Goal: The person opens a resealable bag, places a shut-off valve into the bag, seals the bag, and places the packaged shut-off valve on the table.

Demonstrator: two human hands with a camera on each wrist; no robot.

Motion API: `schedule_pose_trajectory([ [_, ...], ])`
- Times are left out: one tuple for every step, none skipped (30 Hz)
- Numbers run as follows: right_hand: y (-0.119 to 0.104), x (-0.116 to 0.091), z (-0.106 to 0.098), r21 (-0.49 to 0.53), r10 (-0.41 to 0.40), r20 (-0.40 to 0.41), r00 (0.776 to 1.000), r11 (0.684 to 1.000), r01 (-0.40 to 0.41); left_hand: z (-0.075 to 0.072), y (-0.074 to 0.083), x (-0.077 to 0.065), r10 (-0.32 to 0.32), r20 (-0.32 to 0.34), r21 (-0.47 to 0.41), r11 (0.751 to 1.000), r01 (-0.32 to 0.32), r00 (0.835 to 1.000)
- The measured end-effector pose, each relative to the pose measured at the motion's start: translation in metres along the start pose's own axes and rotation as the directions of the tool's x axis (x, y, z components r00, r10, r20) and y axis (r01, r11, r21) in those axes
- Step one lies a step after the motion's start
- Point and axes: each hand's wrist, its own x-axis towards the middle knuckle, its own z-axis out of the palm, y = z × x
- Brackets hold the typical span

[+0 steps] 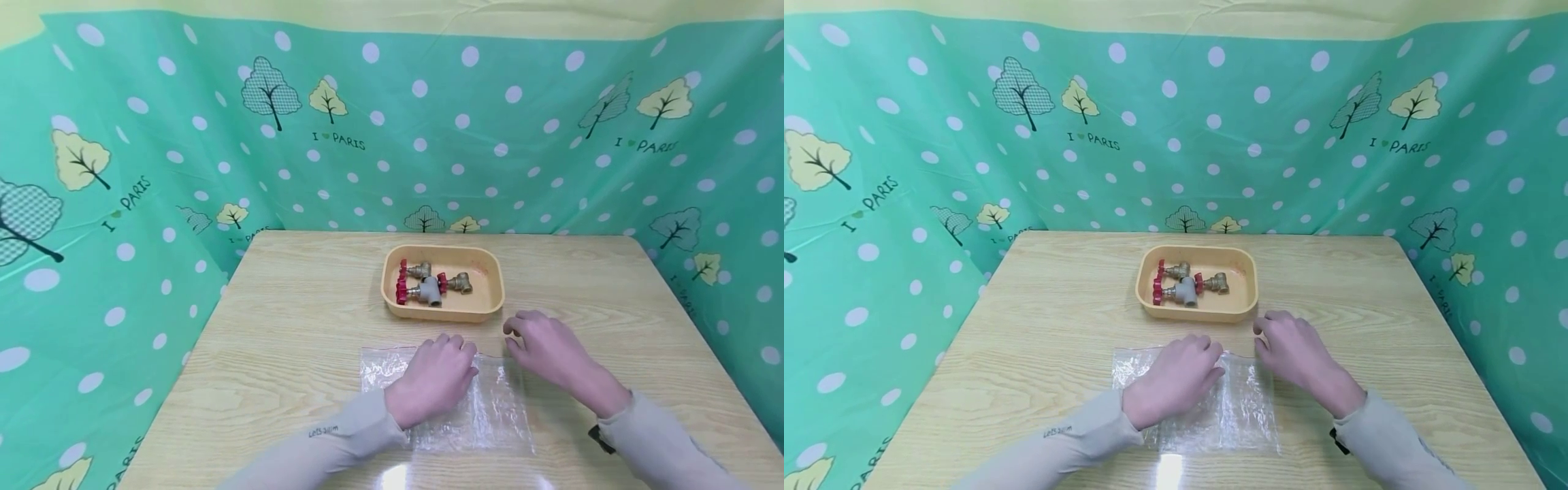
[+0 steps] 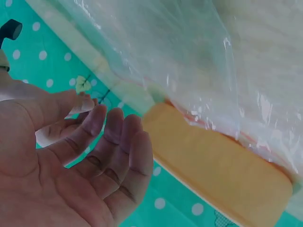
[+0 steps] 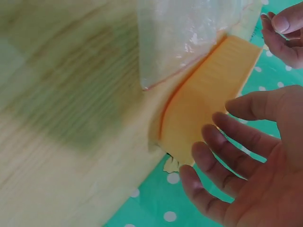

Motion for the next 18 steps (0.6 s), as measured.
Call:
schedule_pose_trajectory([
  [0.000,-0.001,0.001,0.005,0.003,0.016,1.000,1.000,-0.003,0.001,0.001,0.000,0.000,0.008,-0.004,1.000,0.000,1.000],
  [0.001,-0.002,0.002,0.006,0.005,0.028,1.000,1.000,-0.005,0.002,0.002,-0.001,0.000,0.014,-0.010,1.000,0.000,1.000],
  [0.001,-0.003,0.002,0.007,0.009,0.040,0.999,1.000,-0.009,0.003,0.003,-0.002,0.003,0.017,-0.010,1.000,-0.002,1.000],
  [0.001,-0.004,0.003,0.007,0.012,0.052,0.999,1.000,-0.012,0.004,0.004,-0.002,0.006,0.019,-0.006,1.000,-0.006,1.000],
  [0.002,-0.005,0.003,0.009,0.014,0.065,0.998,1.000,-0.014,0.005,0.006,-0.003,0.010,0.017,-0.002,1.000,-0.010,1.000],
  [0.002,-0.006,0.003,0.010,0.014,0.076,0.997,1.000,-0.015,0.007,0.007,-0.003,0.014,0.015,0.005,1.000,-0.014,1.000],
  [0.003,-0.007,0.004,0.011,0.014,0.088,0.996,1.000,-0.015,0.008,0.008,-0.004,0.020,0.015,0.008,1.000,-0.020,1.000],
  [0.003,-0.007,0.004,0.012,0.016,0.099,0.995,1.000,-0.017,0.010,0.009,-0.005,0.027,0.016,0.015,1.000,-0.027,1.000],
  [0.004,-0.008,0.004,0.017,0.017,0.113,0.993,1.000,-0.019,0.012,0.010,-0.005,0.034,0.017,0.026,0.999,-0.034,0.999],
  [0.004,-0.009,0.005,0.023,0.017,0.128,0.992,1.000,-0.020,0.013,0.012,-0.006,0.039,0.022,0.030,0.999,-0.039,0.999],
  [0.005,-0.009,0.006,0.029,0.016,0.141,0.990,0.999,-0.020,0.015,0.013,-0.007,0.042,0.029,0.033,0.999,-0.043,0.999],
  [0.005,-0.010,0.007,0.032,0.015,0.151,0.988,0.999,-0.020,0.015,0.014,-0.008,0.044,0.037,0.036,0.998,-0.045,0.998],
  [0.006,-0.010,0.008,0.038,0.014,0.160,0.987,0.999,-0.021,0.016,0.015,-0.009,0.044,0.045,0.034,0.998,-0.046,0.998],
  [0.007,-0.010,0.009,0.042,0.014,0.167,0.986,0.999,-0.022,0.017,0.016,-0.010,0.045,0.053,0.032,0.998,-0.047,0.998],
  [0.007,-0.011,0.010,0.047,0.012,0.172,0.985,0.999,-0.020,0.017,0.016,-0.011,0.045,0.060,0.027,0.999,-0.046,0.997],
  [0.008,-0.011,0.011,0.049,0.011,0.173,0.985,0.999,-0.020,0.018,0.017,-0.011,0.045,0.065,0.020,0.999,-0.046,0.997],
  [0.009,-0.011,0.013,0.051,0.010,0.173,0.985,0.999,-0.019,0.018,0.017,-0.012,0.045,0.069,0.017,0.999,-0.047,0.997],
  [0.009,-0.012,0.014,0.051,0.009,0.173,0.985,0.999,-0.019,0.019,0.018,-0.013,0.046,0.070,0.012,0.999,-0.047,0.996],
])
